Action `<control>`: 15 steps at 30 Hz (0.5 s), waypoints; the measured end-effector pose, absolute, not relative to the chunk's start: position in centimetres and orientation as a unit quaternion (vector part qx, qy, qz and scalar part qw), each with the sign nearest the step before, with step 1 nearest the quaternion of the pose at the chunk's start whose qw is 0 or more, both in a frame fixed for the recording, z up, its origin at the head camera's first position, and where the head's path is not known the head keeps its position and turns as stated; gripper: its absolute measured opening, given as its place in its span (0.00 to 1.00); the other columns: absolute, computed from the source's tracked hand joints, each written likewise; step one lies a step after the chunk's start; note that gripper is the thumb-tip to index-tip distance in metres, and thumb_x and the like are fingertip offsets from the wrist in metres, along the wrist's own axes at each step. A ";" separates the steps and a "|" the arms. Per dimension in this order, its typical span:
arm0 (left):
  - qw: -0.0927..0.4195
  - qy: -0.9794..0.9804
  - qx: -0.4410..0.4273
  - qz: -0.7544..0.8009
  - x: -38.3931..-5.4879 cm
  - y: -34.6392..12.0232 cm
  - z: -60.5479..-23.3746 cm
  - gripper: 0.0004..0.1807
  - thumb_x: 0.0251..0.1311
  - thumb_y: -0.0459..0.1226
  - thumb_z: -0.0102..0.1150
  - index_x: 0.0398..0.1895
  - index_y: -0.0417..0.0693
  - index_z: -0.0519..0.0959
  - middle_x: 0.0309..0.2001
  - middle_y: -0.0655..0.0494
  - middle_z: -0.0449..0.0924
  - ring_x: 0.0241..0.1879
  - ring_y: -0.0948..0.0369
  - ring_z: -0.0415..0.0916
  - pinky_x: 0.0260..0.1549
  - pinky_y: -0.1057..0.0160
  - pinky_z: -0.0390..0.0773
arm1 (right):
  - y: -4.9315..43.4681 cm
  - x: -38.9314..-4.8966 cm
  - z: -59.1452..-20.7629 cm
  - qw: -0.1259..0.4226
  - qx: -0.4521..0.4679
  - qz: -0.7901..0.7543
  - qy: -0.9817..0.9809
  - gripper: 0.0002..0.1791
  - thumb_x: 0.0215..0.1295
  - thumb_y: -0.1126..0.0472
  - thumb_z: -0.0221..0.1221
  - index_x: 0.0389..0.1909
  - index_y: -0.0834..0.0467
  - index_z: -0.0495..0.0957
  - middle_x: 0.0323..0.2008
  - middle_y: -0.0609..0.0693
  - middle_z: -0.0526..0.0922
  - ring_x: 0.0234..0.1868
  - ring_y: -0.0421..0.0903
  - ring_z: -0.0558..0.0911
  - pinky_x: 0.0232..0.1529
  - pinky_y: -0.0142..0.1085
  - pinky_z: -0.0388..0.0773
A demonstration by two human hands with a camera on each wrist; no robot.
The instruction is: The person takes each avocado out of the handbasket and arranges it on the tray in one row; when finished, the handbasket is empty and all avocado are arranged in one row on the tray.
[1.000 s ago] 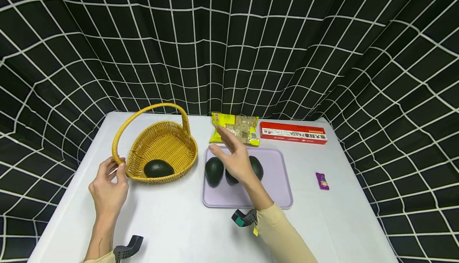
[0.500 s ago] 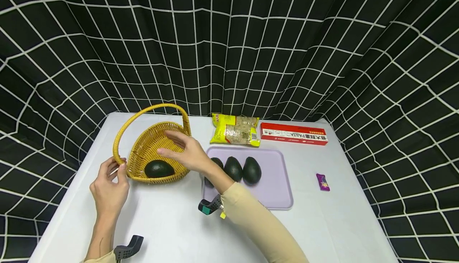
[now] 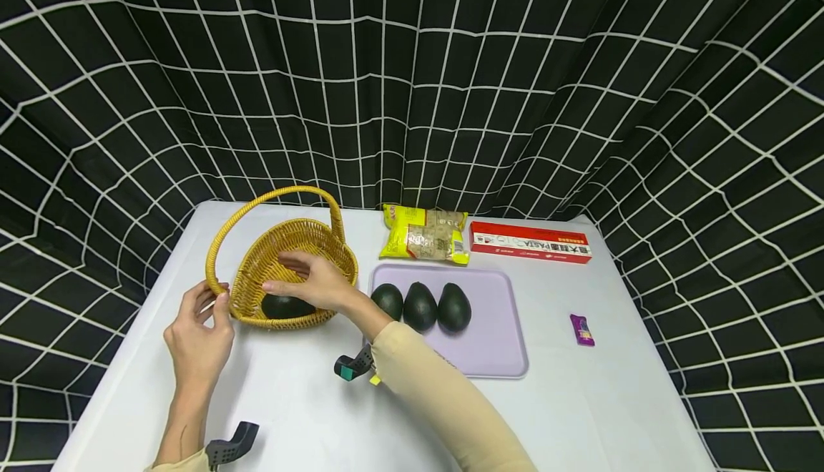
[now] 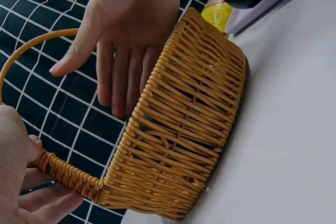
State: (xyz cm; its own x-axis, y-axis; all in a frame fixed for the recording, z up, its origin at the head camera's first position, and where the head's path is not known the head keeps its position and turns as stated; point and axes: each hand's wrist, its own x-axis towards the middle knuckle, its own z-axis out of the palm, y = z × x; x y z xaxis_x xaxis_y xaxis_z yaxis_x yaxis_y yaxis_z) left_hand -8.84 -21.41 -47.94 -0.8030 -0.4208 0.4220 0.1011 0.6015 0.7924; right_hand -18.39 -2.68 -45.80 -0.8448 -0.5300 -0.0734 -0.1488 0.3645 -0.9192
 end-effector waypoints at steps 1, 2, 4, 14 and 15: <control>0.299 -0.844 0.095 -0.436 -8.8 -21.4 -47.9 0.18 0.73 0.32 0.59 0.62 0.31 0.77 0.55 0.36 0.86 0.55 0.41 0.84 0.49 0.91 0.73 | -2.7 -18.5 -45.9 0.187 -0.208 -0.527 0.802 0.41 0.67 0.45 0.70 0.77 0.55 0.68 0.73 0.48 0.75 0.73 0.45 0.74 0.75 0.34 0.72; 0.299 -0.844 0.096 -0.436 -8.8 -21.4 -47.9 0.18 0.74 0.32 0.59 0.62 0.31 0.77 0.55 0.36 0.86 0.55 0.41 0.84 0.49 0.92 0.72 | -2.8 -18.6 -45.9 0.191 -0.206 -0.531 0.799 0.41 0.68 0.45 0.69 0.77 0.56 0.68 0.73 0.48 0.75 0.73 0.45 0.74 0.75 0.34 0.72; 0.298 -0.844 0.097 -0.436 -8.8 -21.4 -47.8 0.18 0.74 0.32 0.59 0.62 0.31 0.77 0.55 0.36 0.86 0.55 0.41 0.84 0.49 0.92 0.72 | -2.9 -18.7 -46.0 0.199 -0.200 -0.538 0.794 0.41 0.68 0.45 0.69 0.77 0.56 0.68 0.73 0.48 0.75 0.73 0.44 0.74 0.74 0.33 0.73; 0.298 -0.845 0.098 -0.434 -8.8 -21.4 -47.9 0.18 0.73 0.32 0.60 0.61 0.30 0.77 0.55 0.35 0.86 0.55 0.40 0.84 0.48 0.93 0.71 | -3.4 -19.2 -47.1 0.236 -0.168 -0.539 0.791 0.41 0.67 0.46 0.70 0.76 0.57 0.68 0.71 0.49 0.77 0.71 0.44 0.76 0.71 0.31 0.76; 0.298 -0.845 0.098 -0.434 -8.8 -21.4 -48.0 0.18 0.73 0.32 0.60 0.61 0.30 0.77 0.55 0.35 0.86 0.55 0.40 0.84 0.48 0.93 0.71 | -3.4 -19.3 -47.2 0.238 -0.167 -0.537 0.792 0.42 0.67 0.46 0.70 0.76 0.57 0.68 0.72 0.49 0.77 0.71 0.44 0.76 0.71 0.32 0.75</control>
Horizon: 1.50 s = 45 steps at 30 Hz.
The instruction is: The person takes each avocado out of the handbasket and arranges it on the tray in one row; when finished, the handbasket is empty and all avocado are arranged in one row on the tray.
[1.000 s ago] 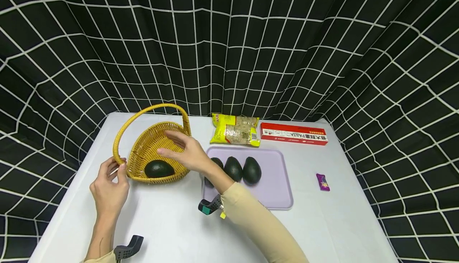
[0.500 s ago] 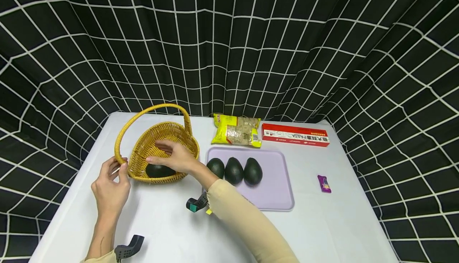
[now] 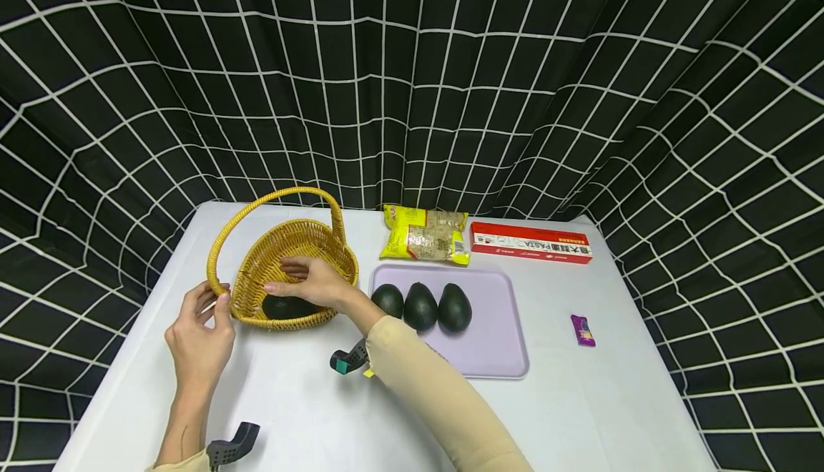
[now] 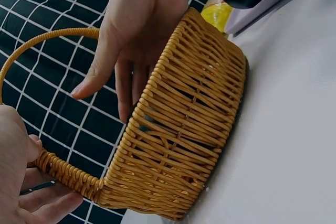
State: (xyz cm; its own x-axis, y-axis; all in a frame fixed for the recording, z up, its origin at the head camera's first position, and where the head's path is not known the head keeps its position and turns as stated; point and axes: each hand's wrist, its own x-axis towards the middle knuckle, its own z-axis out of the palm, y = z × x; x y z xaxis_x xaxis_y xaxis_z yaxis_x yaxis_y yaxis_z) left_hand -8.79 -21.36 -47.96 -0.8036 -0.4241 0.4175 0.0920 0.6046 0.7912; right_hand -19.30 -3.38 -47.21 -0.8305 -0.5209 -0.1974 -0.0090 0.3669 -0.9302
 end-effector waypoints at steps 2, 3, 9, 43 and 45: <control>0.298 -0.845 0.098 -0.434 -8.8 -21.4 -48.0 0.18 0.73 0.32 0.60 0.61 0.31 0.77 0.55 0.35 0.86 0.55 0.40 0.84 0.48 0.93 0.71 | -3.4 -19.4 -47.4 0.242 -0.167 -0.536 0.791 0.42 0.66 0.46 0.71 0.77 0.56 0.68 0.72 0.49 0.77 0.71 0.44 0.76 0.72 0.32 0.75; 0.298 -0.844 0.097 -0.434 -8.8 -21.4 -48.0 0.18 0.73 0.32 0.60 0.61 0.31 0.77 0.55 0.35 0.86 0.55 0.40 0.84 0.48 0.93 0.71 | -3.4 -19.5 -47.4 0.244 -0.168 -0.536 0.790 0.42 0.66 0.46 0.71 0.77 0.56 0.67 0.72 0.49 0.76 0.71 0.44 0.76 0.72 0.32 0.75; 0.297 -0.846 0.100 -0.432 -8.8 -21.3 -48.2 0.18 0.74 0.32 0.59 0.62 0.32 0.77 0.55 0.36 0.86 0.55 0.41 0.84 0.48 0.92 0.71 | -3.3 -19.7 -47.7 0.259 -0.166 -0.540 0.783 0.43 0.66 0.47 0.72 0.77 0.57 0.67 0.73 0.51 0.75 0.71 0.46 0.76 0.72 0.32 0.75; 0.304 -0.845 0.092 -0.430 -8.8 -21.3 -48.3 0.18 0.73 0.30 0.59 0.61 0.29 0.76 0.54 0.35 0.86 0.55 0.38 0.83 0.49 0.92 0.71 | -3.5 -19.6 -48.2 0.275 -0.200 -0.432 0.836 0.36 0.60 0.46 0.76 0.68 0.50 0.79 0.63 0.43 0.84 0.61 0.38 0.81 0.66 0.30 0.78; 0.304 -0.846 0.091 -0.429 -8.8 -21.3 -48.3 0.18 0.73 0.30 0.59 0.61 0.30 0.76 0.54 0.34 0.86 0.55 0.38 0.83 0.49 0.92 0.71 | -3.5 -19.6 -48.2 0.272 -0.204 -0.429 0.837 0.35 0.60 0.46 0.76 0.68 0.50 0.79 0.62 0.43 0.84 0.61 0.38 0.81 0.65 0.30 0.78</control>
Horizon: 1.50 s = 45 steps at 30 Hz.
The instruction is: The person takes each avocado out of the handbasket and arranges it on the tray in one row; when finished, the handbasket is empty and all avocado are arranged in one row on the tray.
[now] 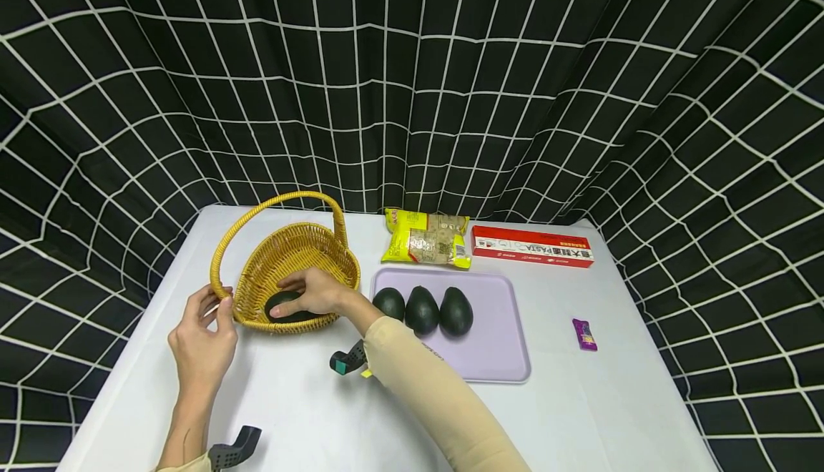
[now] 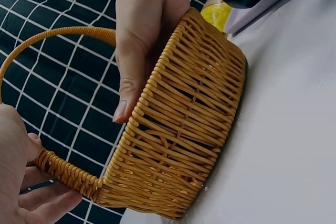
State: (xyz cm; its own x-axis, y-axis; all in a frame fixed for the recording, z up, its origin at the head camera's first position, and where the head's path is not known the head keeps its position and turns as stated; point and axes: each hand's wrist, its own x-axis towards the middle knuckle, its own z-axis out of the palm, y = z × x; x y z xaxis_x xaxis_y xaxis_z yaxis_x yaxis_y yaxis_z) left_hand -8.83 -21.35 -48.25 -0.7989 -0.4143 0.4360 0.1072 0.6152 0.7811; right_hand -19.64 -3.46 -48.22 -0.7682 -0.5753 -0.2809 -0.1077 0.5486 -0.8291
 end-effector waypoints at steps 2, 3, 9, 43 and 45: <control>0.304 -0.846 0.089 -0.429 -8.8 -21.3 -48.3 0.18 0.73 0.30 0.60 0.61 0.30 0.76 0.54 0.34 0.86 0.55 0.38 0.83 0.50 0.92 0.71 | -3.4 -19.6 -48.3 0.267 -0.210 -0.429 0.837 0.35 0.60 0.45 0.75 0.67 0.51 0.79 0.62 0.44 0.84 0.61 0.38 0.82 0.64 0.29 0.79; 0.303 -0.846 0.088 -0.429 -8.8 -21.3 -48.3 0.18 0.73 0.30 0.60 0.61 0.30 0.76 0.53 0.33 0.86 0.56 0.40 0.83 0.50 0.92 0.71 | -3.4 -19.6 -48.3 0.264 -0.211 -0.429 0.838 0.34 0.61 0.45 0.75 0.67 0.51 0.80 0.62 0.43 0.85 0.61 0.38 0.82 0.64 0.29 0.79; 0.302 -0.848 0.084 -0.428 -8.9 -21.4 -48.3 0.18 0.72 0.30 0.60 0.61 0.30 0.76 0.53 0.31 0.85 0.56 0.42 0.84 0.50 0.92 0.72 | -3.2 -19.6 -48.4 0.237 -0.215 -0.431 0.844 0.33 0.62 0.44 0.74 0.65 0.52 0.81 0.59 0.44 0.86 0.60 0.38 0.82 0.63 0.28 0.79; 0.303 -0.842 0.084 -0.438 -8.7 -21.5 -47.9 0.17 0.73 0.30 0.60 0.60 0.30 0.77 0.53 0.34 0.86 0.55 0.40 0.84 0.49 0.91 0.73 | 0.4 -20.1 -45.8 0.188 -0.153 -0.548 0.800 0.28 0.61 0.48 0.75 0.62 0.50 0.84 0.58 0.46 0.86 0.58 0.39 0.84 0.60 0.28 0.82; 0.302 -0.843 0.084 -0.438 -8.8 -21.4 -47.9 0.17 0.73 0.30 0.60 0.60 0.30 0.77 0.54 0.35 0.86 0.55 0.40 0.84 0.49 0.92 0.72 | 0.9 -20.1 -45.6 0.186 -0.148 -0.555 0.797 0.28 0.62 0.49 0.75 0.62 0.50 0.84 0.59 0.47 0.85 0.58 0.40 0.84 0.61 0.29 0.83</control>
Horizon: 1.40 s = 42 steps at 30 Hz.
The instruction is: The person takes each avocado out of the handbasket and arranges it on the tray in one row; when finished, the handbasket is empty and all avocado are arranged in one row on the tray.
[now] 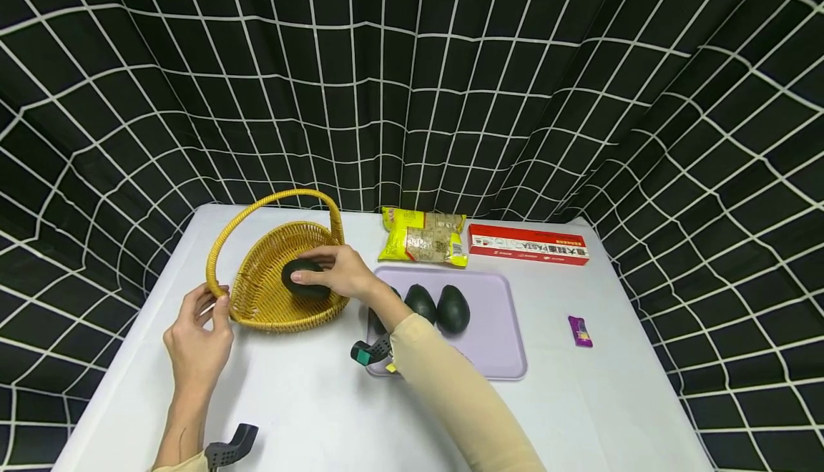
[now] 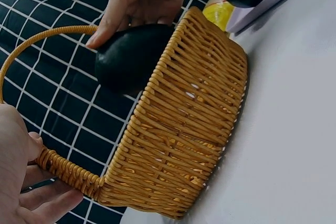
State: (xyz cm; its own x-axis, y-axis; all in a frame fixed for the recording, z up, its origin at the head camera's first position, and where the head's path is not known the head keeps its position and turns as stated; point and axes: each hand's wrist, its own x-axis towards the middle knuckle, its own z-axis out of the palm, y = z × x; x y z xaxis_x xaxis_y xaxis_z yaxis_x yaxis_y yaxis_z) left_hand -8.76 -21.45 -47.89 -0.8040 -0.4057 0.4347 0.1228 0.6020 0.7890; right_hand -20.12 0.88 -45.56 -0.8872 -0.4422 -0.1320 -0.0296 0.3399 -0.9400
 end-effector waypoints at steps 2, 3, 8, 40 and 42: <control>0.300 -0.843 0.084 -0.439 -8.8 -21.4 -47.9 0.17 0.73 0.30 0.60 0.60 0.30 0.77 0.54 0.35 0.86 0.55 0.41 0.84 0.48 0.93 0.71 | 1.3 -20.1 -45.4 0.182 -0.144 -0.563 0.793 0.27 0.63 0.50 0.75 0.62 0.49 0.84 0.60 0.48 0.84 0.59 0.42 0.84 0.62 0.31 0.82; 0.299 -0.843 0.083 -0.438 -8.8 -21.4 -47.9 0.17 0.73 0.30 0.60 0.60 0.31 0.77 0.54 0.36 0.86 0.55 0.41 0.84 0.48 0.93 0.70 | 1.6 -20.1 -45.3 0.180 -0.143 -0.567 0.791 0.27 0.63 0.50 0.74 0.62 0.49 0.84 0.61 0.48 0.84 0.60 0.43 0.83 0.63 0.32 0.82; 0.299 -0.844 0.083 -0.438 -8.8 -21.4 -48.0 0.17 0.73 0.30 0.60 0.61 0.31 0.77 0.54 0.36 0.86 0.55 0.40 0.84 0.49 0.92 0.72 | 2.8 -20.2 -44.9 0.169 -0.141 -0.581 0.784 0.26 0.63 0.50 0.74 0.62 0.50 0.84 0.62 0.47 0.83 0.64 0.45 0.82 0.68 0.35 0.80; 0.297 -0.843 0.088 -0.440 -8.7 -21.5 -48.0 0.17 0.73 0.32 0.60 0.61 0.32 0.77 0.55 0.36 0.86 0.55 0.40 0.84 0.49 0.92 0.72 | 11.8 -19.0 -43.6 0.088 -0.033 -0.649 0.755 0.25 0.66 0.55 0.72 0.63 0.53 0.83 0.62 0.54 0.85 0.66 0.51 0.82 0.72 0.44 0.77; 0.298 -0.841 0.088 -0.442 -8.7 -21.6 -48.0 0.18 0.73 0.32 0.60 0.61 0.32 0.77 0.55 0.36 0.86 0.55 0.39 0.84 0.49 0.92 0.72 | 12.4 -19.0 -43.5 0.085 -0.027 -0.652 0.753 0.26 0.65 0.54 0.72 0.63 0.53 0.83 0.63 0.53 0.84 0.66 0.50 0.82 0.72 0.44 0.78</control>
State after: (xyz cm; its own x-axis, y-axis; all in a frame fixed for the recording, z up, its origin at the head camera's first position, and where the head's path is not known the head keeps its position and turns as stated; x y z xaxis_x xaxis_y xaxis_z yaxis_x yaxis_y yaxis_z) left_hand -8.71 -21.56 -47.98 -0.8073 -0.4118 0.4227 0.1146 0.5932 0.7968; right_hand -19.00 12.36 -43.53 -0.9840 -0.1523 -0.0929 0.0703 0.1475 -0.9866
